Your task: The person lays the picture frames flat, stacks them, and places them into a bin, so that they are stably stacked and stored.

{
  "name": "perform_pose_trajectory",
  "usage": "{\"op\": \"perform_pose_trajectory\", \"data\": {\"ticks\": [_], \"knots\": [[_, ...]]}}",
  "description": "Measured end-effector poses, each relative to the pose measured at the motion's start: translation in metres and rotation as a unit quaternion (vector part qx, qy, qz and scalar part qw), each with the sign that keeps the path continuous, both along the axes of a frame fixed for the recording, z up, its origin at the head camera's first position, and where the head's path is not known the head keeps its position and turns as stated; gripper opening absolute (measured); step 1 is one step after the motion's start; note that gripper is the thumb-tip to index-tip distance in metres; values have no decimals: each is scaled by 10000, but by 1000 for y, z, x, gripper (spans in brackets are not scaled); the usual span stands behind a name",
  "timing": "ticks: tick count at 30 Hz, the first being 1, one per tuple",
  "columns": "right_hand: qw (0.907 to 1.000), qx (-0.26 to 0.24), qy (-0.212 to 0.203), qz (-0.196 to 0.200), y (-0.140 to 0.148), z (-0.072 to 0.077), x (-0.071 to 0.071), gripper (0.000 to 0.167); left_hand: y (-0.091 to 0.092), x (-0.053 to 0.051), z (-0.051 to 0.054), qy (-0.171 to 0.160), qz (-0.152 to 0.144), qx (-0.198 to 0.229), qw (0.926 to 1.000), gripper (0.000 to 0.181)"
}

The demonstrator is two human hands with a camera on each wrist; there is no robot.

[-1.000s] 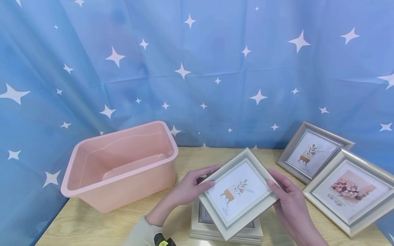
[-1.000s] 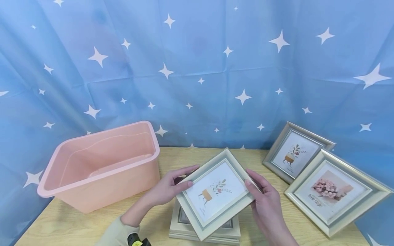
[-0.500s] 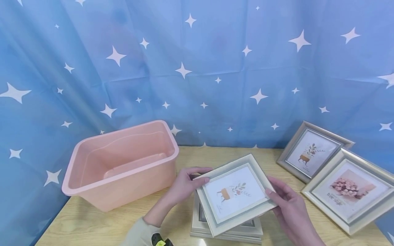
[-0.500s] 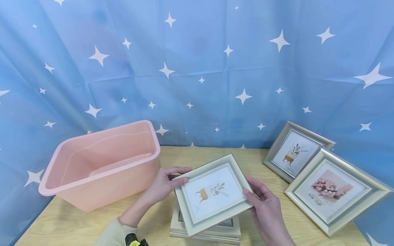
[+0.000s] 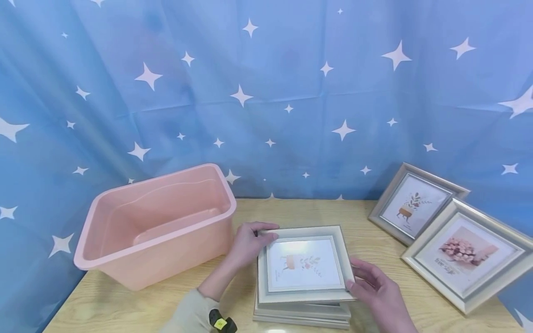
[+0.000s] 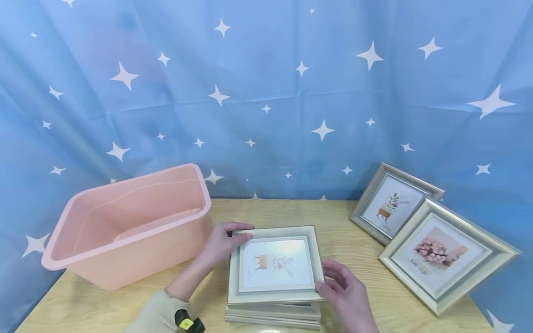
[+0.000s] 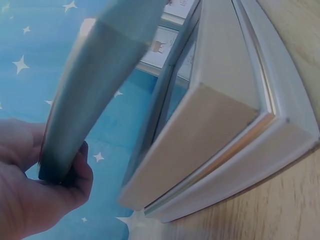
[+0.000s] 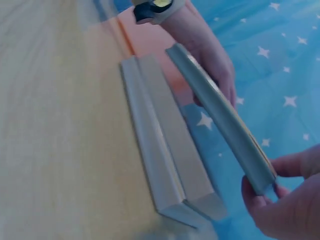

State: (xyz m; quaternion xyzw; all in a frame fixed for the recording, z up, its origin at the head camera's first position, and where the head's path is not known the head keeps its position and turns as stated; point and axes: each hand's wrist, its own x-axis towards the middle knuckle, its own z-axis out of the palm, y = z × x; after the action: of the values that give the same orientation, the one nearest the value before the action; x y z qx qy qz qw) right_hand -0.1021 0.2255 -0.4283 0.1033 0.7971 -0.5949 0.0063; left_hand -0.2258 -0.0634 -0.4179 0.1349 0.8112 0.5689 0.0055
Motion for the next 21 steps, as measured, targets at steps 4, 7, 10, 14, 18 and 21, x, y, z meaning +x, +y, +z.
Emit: {"op": "perform_pose_trajectory", "data": {"ticks": [4,7,10,14,18,21], "knots": [[9997,-35,210,-85,-8,-6,6,61,0,-1,-4,-19,-103,-118,9999,18],[9994,-145,277,-155,-11,-12,11,61,-1,-2,-8,-28,-216,-229,9995,18],[9997,21,133,-211,-13,-18,13,62,-1,-2,-11,-73,-268,-305,9991,18],[9991,368,-36,-220,-14,-22,12,61,-1,-2,-15,-51,-280,-465,9985,19],[9988,418,-110,-231,-13,-24,11,57,1,-2,-20,160,-277,-619,9976,20],[9989,378,-140,-246,-13,-26,11,56,3,-2,-23,357,-245,-669,9968,20]]}}
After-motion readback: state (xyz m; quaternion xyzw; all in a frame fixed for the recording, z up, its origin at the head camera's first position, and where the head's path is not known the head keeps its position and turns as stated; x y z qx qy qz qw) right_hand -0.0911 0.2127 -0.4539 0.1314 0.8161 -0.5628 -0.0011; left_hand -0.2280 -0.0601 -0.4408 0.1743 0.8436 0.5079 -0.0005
